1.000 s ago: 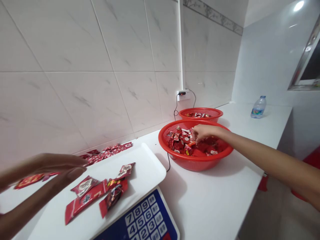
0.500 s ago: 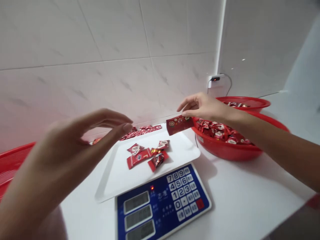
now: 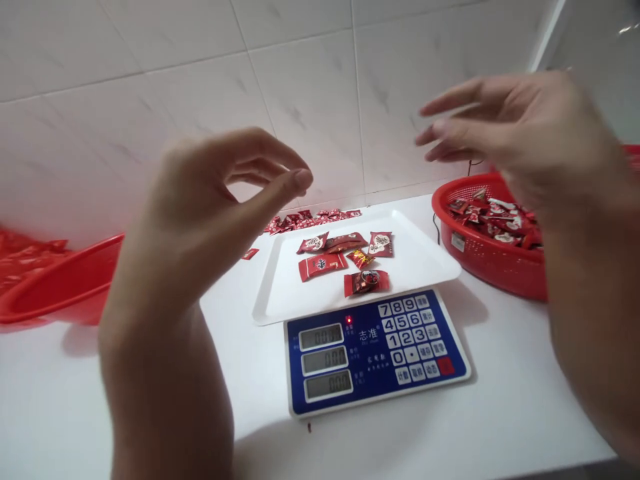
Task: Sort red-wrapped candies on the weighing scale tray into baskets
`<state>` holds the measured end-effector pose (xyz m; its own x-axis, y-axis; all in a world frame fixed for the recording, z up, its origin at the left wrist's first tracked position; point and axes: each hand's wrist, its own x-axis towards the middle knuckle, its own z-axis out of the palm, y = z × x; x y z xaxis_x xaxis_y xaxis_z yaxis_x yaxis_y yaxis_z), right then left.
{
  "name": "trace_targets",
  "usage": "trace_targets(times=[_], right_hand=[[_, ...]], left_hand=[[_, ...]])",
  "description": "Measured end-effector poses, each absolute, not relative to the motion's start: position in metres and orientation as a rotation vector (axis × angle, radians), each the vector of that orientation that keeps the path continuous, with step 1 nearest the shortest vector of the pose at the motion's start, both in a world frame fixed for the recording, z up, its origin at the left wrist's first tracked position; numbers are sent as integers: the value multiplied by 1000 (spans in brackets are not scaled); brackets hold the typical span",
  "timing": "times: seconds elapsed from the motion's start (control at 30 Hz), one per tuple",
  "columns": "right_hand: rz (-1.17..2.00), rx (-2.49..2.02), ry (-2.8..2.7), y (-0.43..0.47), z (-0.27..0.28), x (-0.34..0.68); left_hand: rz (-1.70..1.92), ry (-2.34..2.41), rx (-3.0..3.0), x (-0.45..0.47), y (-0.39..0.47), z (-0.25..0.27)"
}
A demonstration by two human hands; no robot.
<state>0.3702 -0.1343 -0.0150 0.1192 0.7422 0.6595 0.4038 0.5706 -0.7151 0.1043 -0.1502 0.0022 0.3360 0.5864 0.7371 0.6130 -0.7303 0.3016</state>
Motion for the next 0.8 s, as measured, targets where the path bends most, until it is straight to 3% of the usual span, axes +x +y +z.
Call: trace_targets(times=[0.2, 0.8], right_hand=[[157, -1040, -1586, -143, -16, 383], [218, -1188, -1757, -143, -17, 370]], left_hand=[[-1316, -1161, -2537, 110, -150, 2], [-1265, -1240, -2558, 119, -154, -1]])
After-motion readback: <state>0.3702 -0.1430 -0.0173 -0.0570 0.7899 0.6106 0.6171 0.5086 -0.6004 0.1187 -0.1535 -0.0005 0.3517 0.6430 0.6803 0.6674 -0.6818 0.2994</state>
